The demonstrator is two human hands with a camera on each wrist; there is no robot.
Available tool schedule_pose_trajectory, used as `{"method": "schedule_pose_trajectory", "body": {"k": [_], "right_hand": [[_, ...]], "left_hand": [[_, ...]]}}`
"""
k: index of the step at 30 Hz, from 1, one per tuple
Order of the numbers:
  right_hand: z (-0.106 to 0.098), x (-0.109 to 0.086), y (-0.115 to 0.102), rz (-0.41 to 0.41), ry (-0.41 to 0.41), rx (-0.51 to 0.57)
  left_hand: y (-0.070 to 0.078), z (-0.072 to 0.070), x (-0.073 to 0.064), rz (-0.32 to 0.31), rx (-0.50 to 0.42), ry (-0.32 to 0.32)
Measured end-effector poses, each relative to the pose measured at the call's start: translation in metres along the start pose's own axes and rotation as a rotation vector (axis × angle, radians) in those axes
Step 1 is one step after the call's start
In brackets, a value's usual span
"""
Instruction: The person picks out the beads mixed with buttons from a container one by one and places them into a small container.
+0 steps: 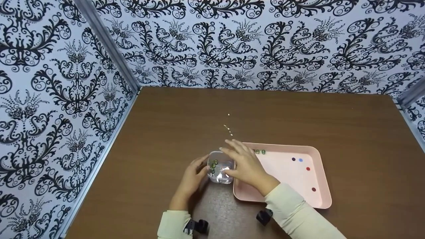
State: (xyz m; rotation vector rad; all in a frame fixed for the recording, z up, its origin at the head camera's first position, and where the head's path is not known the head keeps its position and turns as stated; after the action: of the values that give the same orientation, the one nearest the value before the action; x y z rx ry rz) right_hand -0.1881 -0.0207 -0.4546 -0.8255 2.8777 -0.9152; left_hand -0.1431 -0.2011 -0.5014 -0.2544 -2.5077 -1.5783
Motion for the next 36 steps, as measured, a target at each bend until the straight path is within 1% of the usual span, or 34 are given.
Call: {"method": "schedule_pose_trajectory", "body": {"k": [4,8,13,20,27,32,36], "right_hand": [[-0.001,-0.001,0.004,0.026,-0.015,-0.004],[-0.004,-0.003,0.008,0.033,-0.021,-0.021],[-0.007,-0.004,0.012,0.046,-0.039,-0.043],[-0.013,-0.005,0.016,0.057,-0.032,-0.07],[-0.02,-0.006,0.024,0.061,-0.015,-0.068],[-0.025,-0.006,0.029,0.081,-0.011,-0.062],[-0.028,-0.006,0.034,0.088,0.004,-0.059]], "left_hand": [[0.001,0.0,0.0,0.019,0.01,-0.007],[0.002,0.0,0.0,0.028,0.025,-0.018],[0.003,0.0,0.0,0.043,0.021,-0.014],[0.002,0.0,-0.001,-0.001,0.022,-0.021],[0.003,0.0,-0.001,0.001,0.038,-0.019],[0.002,0.0,-0.001,-0.005,0.029,-0.018],[0.002,0.001,0.0,0.005,0.025,-0.014]]}}
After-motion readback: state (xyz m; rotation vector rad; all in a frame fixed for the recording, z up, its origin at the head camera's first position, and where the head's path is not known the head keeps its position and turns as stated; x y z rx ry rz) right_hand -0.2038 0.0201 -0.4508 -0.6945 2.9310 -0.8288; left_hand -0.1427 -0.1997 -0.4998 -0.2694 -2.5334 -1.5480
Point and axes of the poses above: each hand's wrist, its own x-axis towards the middle knuckle, its own z-axis out of the palm, y = z × x, the point moved 5 cm from there along x, towards the middle knuckle, and after that the axes turned 9 degrees about z, right-handed, at the moved point
